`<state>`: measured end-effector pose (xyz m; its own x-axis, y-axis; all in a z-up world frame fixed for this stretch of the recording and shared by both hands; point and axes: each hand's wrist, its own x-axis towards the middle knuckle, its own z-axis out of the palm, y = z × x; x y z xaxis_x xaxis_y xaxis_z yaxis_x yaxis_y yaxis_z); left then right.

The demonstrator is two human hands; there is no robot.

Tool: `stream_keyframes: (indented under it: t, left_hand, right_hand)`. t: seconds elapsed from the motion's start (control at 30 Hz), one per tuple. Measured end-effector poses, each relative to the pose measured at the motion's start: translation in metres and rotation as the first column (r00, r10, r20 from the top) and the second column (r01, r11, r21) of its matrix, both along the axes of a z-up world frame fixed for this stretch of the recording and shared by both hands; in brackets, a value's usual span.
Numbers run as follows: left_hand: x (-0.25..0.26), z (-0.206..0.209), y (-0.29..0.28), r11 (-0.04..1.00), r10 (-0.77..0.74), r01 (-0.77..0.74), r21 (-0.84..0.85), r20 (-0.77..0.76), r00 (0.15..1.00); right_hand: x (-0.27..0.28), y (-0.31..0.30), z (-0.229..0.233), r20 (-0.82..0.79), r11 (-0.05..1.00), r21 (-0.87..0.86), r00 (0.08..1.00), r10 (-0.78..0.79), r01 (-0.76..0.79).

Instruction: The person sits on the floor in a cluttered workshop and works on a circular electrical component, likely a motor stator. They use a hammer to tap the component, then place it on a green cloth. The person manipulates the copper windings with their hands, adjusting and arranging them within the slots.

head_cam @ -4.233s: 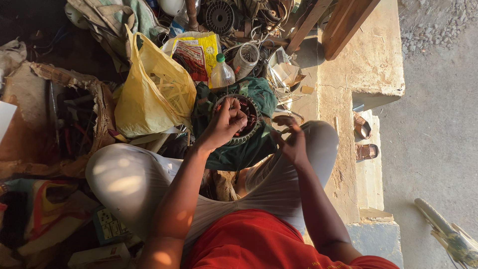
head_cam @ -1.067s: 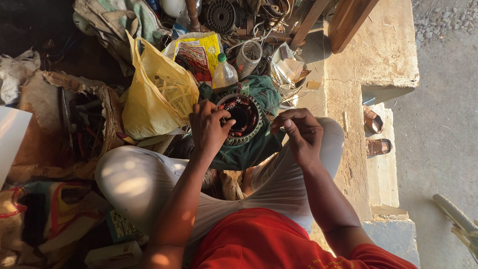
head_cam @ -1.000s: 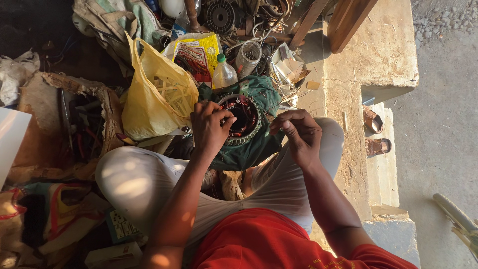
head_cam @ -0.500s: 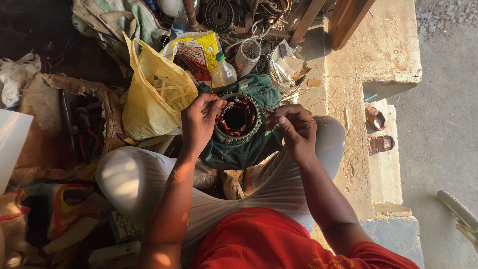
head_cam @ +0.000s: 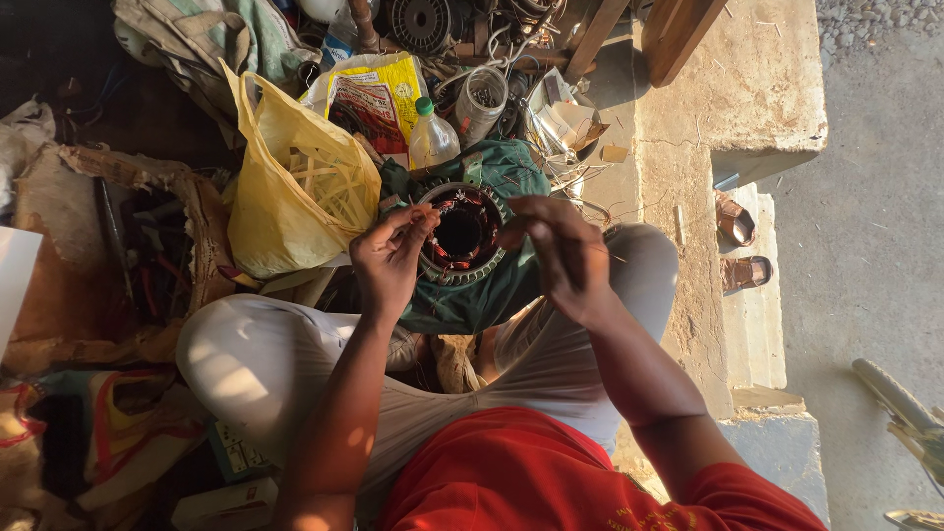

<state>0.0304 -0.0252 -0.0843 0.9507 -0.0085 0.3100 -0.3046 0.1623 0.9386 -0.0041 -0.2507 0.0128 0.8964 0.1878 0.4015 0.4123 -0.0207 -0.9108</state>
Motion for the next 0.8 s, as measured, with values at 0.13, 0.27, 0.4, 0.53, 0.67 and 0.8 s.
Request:
stream_keyframes:
  t: [0.13,0.27,0.4,0.53,0.67,0.8]
  left_hand:
    - [0.011,0.000,-0.014,0.997,-0.075,0.074,-0.017,-0.103,0.992]
    - [-0.005,-0.001,-0.014,0.980,-0.168,0.160,-0.123,-0.063,0.984]
    - [-0.010,0.001,-0.015,0.991,-0.067,0.048,0.127,0.144,0.987]
    - [0.008,-0.008,-0.027,0.930,-0.063,0.031,0.366,0.074,0.995]
    - [0.036,-0.030,-0.040,0.880,-0.020,0.014,0.475,0.009,1.000]
    - [0.040,-0.027,-0.039,0.999,0.012,0.006,0.049,-0.370,0.929]
  right_hand:
    - [0.057,0.027,0.004,0.079,0.967,-0.241,0.992,0.102,-0.080]
    - [0.071,0.038,0.002,-0.007,0.974,-0.198,0.994,0.108,-0.107]
    - [0.071,0.031,-0.002,-0.002,0.968,-0.249,0.999,0.044,-0.043]
    - [0.074,0.037,0.009,-0.049,0.958,-0.268,0.995,0.087,-0.097]
    - [0.091,0.035,0.032,-0.039,0.929,-0.302,0.977,0.212,-0.214]
    - [0.103,-0.010,0.033,-0.009,0.762,-0.630,0.982,0.191,-0.154]
